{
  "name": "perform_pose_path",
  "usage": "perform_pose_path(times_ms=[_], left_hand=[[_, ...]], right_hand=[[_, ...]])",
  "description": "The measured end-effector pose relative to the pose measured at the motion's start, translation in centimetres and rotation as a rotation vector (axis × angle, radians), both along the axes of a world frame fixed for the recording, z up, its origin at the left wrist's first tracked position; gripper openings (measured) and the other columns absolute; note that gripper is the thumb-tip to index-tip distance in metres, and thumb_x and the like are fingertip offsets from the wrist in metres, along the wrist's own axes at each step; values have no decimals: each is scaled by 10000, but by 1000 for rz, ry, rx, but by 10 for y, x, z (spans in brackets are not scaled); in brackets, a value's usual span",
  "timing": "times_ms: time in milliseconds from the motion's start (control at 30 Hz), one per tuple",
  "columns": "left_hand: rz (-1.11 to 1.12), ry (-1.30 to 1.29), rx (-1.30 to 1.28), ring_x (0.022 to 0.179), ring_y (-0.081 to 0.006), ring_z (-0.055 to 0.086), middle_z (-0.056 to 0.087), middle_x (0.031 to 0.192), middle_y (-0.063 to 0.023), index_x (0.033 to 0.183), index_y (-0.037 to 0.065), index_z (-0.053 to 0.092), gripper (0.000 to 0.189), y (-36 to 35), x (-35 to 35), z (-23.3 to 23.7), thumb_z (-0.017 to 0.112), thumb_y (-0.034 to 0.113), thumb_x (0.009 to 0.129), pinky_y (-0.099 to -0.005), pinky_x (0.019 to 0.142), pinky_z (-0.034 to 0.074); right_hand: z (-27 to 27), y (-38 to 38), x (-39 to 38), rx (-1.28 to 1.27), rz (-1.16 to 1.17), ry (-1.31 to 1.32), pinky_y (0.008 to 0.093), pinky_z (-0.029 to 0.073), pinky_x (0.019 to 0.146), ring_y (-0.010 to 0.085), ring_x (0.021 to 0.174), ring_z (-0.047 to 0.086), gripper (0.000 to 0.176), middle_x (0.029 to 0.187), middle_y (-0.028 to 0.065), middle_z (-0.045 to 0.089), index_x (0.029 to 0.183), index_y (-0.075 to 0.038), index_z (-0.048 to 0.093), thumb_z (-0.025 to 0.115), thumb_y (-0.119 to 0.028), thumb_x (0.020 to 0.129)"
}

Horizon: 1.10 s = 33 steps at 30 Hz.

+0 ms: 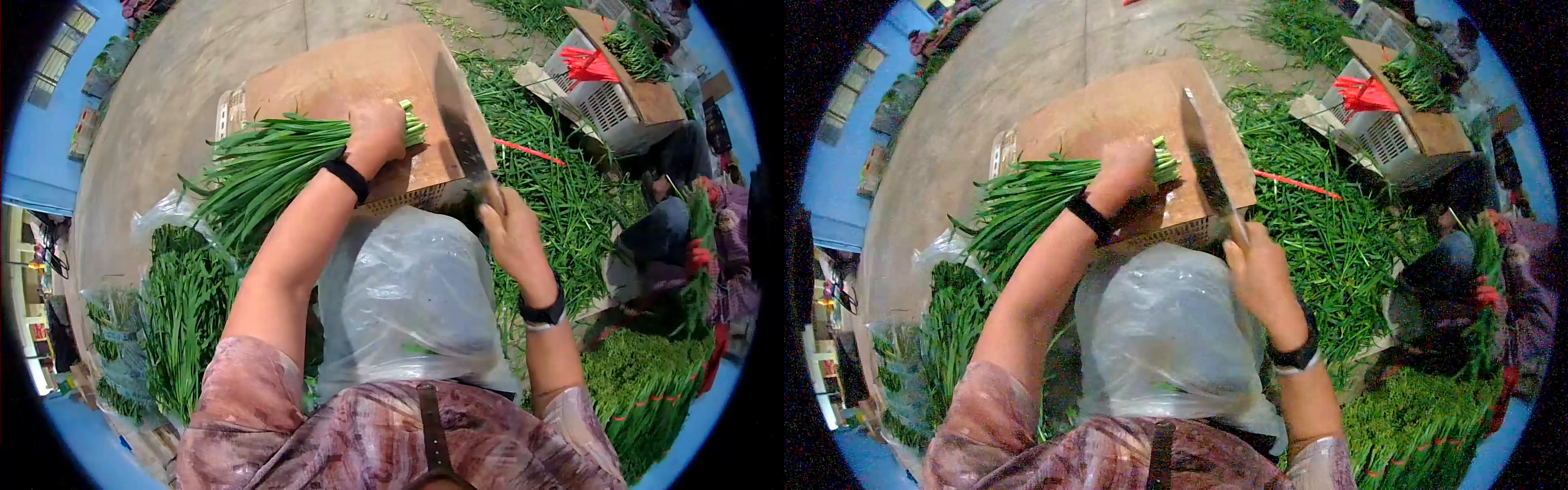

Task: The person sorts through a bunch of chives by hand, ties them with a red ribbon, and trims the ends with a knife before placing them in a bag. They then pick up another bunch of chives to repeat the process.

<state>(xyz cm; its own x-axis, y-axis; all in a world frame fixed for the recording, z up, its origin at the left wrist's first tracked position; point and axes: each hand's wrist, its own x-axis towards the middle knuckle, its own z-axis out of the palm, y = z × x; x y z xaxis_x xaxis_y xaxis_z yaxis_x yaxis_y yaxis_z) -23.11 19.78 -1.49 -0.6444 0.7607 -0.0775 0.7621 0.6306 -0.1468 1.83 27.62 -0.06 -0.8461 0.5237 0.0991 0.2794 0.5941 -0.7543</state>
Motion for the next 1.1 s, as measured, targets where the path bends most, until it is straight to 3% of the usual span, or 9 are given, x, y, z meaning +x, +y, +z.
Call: perform_pose_path(times_ms=[133,500,800,900,1000,1100], left_hand=[[29,-7,9,815,-212,666,670,857,-47,873,115,687,383,0,1,-1,772,335,571,-380,634,521],[21,-10,47,812,-201,663,672,856,-22,869,134,692,513,-1,5,2,784,519,543,-388,657,507],[23,-19,2,852,-210,658,672,885,-31,891,133,695,451,0,7,6,782,446,579,-394,691,497],[10,-78,21,856,-287,656,662,905,-109,924,69,656,370,-1,8,12,757,247,615,-426,730,516],[41,14,22,867,-214,655,669,898,-28,892,138,696,438,1,5,0,785,434,582,-400,706,490],[16,32,11,860,-209,656,669,894,-25,895,144,697,438,1,4,-3,787,430,576,-400,694,493]], right_hand=[[-7,-11,-35,73,6,-210,492,476,684,451,804,576,336,894,291,584,1122,9,478,569,-125,828],[-1,-22,-47,100,25,-150,510,467,691,465,810,565,333,857,295,576,1126,21,450,554,-73,824],[1,-24,-44,102,26,-152,508,469,686,463,797,568,342,890,296,571,1136,25,458,551,-75,822],[2,-21,-43,92,33,-166,513,469,678,463,787,569,343,895,297,570,1137,26,464,551,-77,822],[7,-20,-42,104,53,-155,516,469,670,461,778,571,343,873,294,575,1139,22,467,549,-79,823],[2,-16,-41,134,83,-123,515,470,662,460,771,573,342,838,293,580,1141,17,469,548,-80,823]])
